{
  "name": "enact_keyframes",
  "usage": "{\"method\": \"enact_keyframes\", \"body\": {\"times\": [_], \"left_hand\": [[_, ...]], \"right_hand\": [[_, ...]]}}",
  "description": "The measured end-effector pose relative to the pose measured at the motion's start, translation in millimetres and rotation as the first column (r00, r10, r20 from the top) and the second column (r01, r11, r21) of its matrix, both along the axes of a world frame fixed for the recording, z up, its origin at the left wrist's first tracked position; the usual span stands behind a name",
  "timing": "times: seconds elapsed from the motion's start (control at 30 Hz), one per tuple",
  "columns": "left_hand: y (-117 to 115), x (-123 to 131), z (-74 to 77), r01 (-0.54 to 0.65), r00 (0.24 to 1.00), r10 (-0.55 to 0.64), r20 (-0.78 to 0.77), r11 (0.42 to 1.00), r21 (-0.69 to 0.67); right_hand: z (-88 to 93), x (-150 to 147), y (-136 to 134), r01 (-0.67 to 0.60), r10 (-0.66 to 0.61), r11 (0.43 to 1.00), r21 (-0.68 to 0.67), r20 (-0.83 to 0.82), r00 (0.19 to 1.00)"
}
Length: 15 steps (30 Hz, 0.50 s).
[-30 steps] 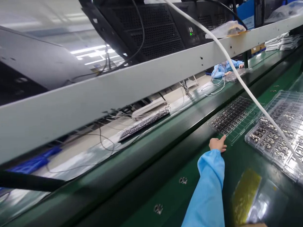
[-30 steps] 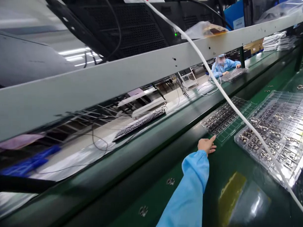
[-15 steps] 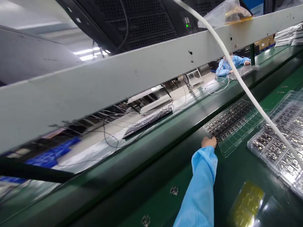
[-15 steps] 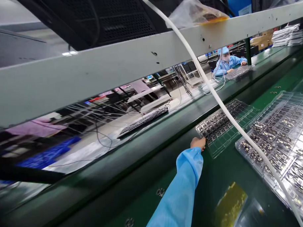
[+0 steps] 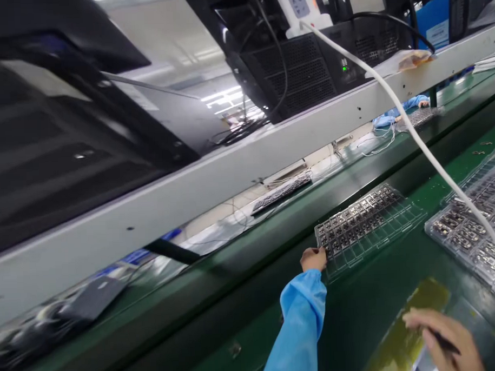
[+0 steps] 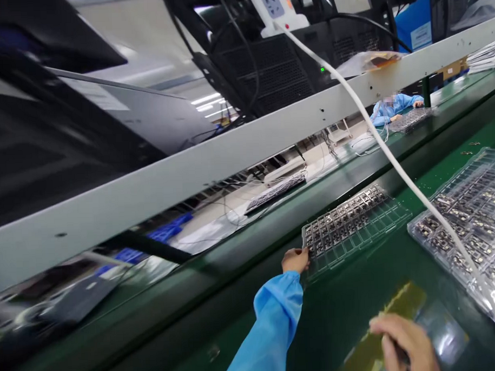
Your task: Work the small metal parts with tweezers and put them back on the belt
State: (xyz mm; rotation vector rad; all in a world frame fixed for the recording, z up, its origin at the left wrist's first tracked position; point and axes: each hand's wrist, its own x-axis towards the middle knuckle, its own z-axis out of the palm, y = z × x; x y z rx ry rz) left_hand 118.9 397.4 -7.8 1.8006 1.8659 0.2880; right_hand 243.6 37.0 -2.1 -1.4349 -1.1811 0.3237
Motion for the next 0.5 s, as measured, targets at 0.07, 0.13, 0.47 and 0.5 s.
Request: {"method": "enact_keyframes", "body": {"times": [0.07, 0.13, 0.47, 0.5], "left_hand": [[-7.9, -34.5, 6.1, -0.017, 1.0, 0.017, -0.021, 1.0, 0.025], [-17.4, -66.8, 11.2, -0.034, 0.998, 0.036, -0.045, 0.998, 0.048], [-64.0, -176.7, 16.3, -0.154, 0.982, 0.165, -0.095, 0.982, 0.108], [-68.4, -181.6, 14.7, -0.171, 0.979, 0.182, -0.089, 0.978, 0.116]], "right_hand": [[7.9, 20.2, 20.0, 0.093, -0.095, 0.995, 0.029, 0.062, 0.994], [18.9, 44.6, 50.6, 0.155, -0.146, 0.987, -0.042, 0.171, 0.974], [19.3, 99.3, 171.4, 0.25, -0.084, 0.71, -0.658, 0.273, 0.958], [17.4, 96.6, 174.0, 0.235, -0.08, 0.708, -0.666, 0.255, 0.964]]}}
